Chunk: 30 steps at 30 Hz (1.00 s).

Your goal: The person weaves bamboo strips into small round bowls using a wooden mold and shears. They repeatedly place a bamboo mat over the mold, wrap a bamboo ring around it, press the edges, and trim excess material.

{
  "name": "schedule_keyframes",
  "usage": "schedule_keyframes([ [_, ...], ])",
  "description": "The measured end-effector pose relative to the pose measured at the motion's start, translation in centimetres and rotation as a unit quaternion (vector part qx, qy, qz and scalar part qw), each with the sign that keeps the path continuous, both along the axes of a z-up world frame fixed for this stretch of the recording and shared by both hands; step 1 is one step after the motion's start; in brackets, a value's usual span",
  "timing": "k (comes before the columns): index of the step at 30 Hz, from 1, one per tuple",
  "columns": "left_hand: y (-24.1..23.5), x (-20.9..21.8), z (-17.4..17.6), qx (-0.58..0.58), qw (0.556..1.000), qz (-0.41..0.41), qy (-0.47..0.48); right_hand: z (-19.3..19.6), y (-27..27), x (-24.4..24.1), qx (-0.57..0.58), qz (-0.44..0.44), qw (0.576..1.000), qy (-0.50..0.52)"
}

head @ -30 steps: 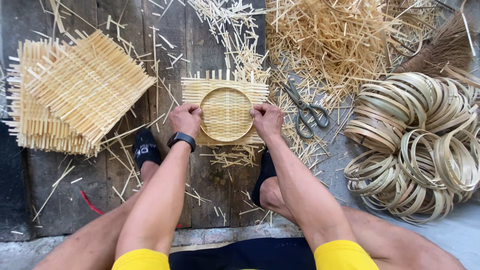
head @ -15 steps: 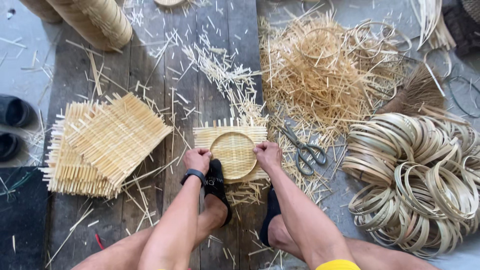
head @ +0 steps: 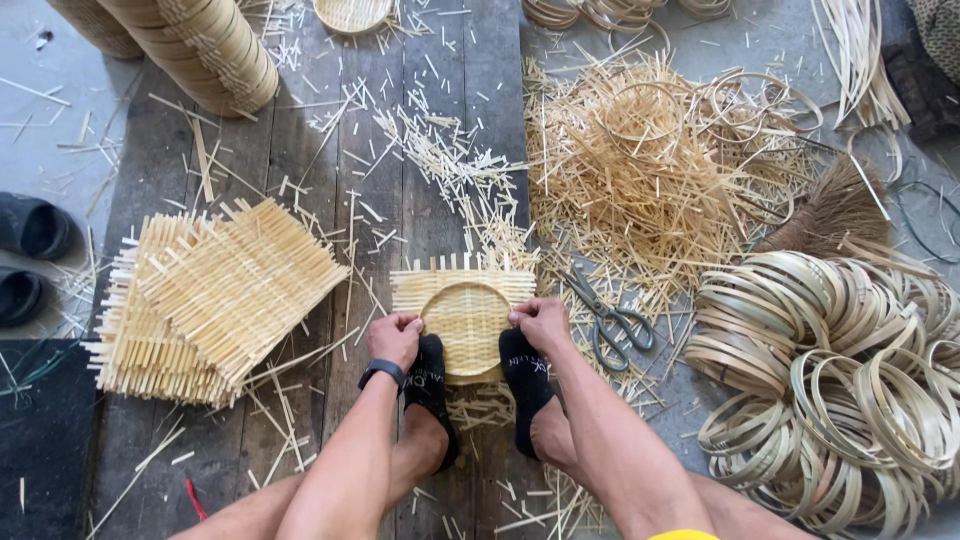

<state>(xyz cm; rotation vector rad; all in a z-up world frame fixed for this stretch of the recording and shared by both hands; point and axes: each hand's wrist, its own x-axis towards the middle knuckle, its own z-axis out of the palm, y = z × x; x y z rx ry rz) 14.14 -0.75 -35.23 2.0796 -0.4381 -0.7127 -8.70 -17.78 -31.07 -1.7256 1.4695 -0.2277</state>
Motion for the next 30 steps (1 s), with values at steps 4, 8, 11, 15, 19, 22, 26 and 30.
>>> schedule_keyframes([
  [4,0.0,1.8,0.6,-0.076,0.992,-0.051,0.083,2.6,0.2,0.3,0.032,0.012,0.999,-0.026],
  [8,-2.1,2.8,3.7,0.076,0.977,-0.168,-0.110,8.1,3.4,2.1,-0.098,0.177,0.976,0.075],
  [11,-4.8,1.6,4.5,-0.074,0.912,-0.253,-0.315,9.9,7.7,5.4,-0.166,0.433,0.878,0.123],
  [15,-7.6,0.5,4.0,-0.144,0.935,-0.280,-0.165,9.2,10.1,7.6,-0.230,0.435,0.843,0.216],
  [19,-7.5,0.1,1.8,-0.187,0.951,-0.224,-0.107,6.3,10.1,7.5,-0.280,0.446,0.824,0.209],
  [22,-7.8,0.1,1.4,-0.167,0.960,-0.212,-0.069,5.7,9.8,7.3,-0.316,0.443,0.815,0.200],
  [26,-7.7,0.1,1.3,-0.182,0.956,-0.216,-0.079,6.0,9.8,6.8,-0.273,0.460,0.823,0.192],
  [30,-7.5,-0.4,1.3,-0.174,0.951,-0.211,-0.145,6.1,9.7,5.4,-0.349,0.450,0.816,0.099],
])
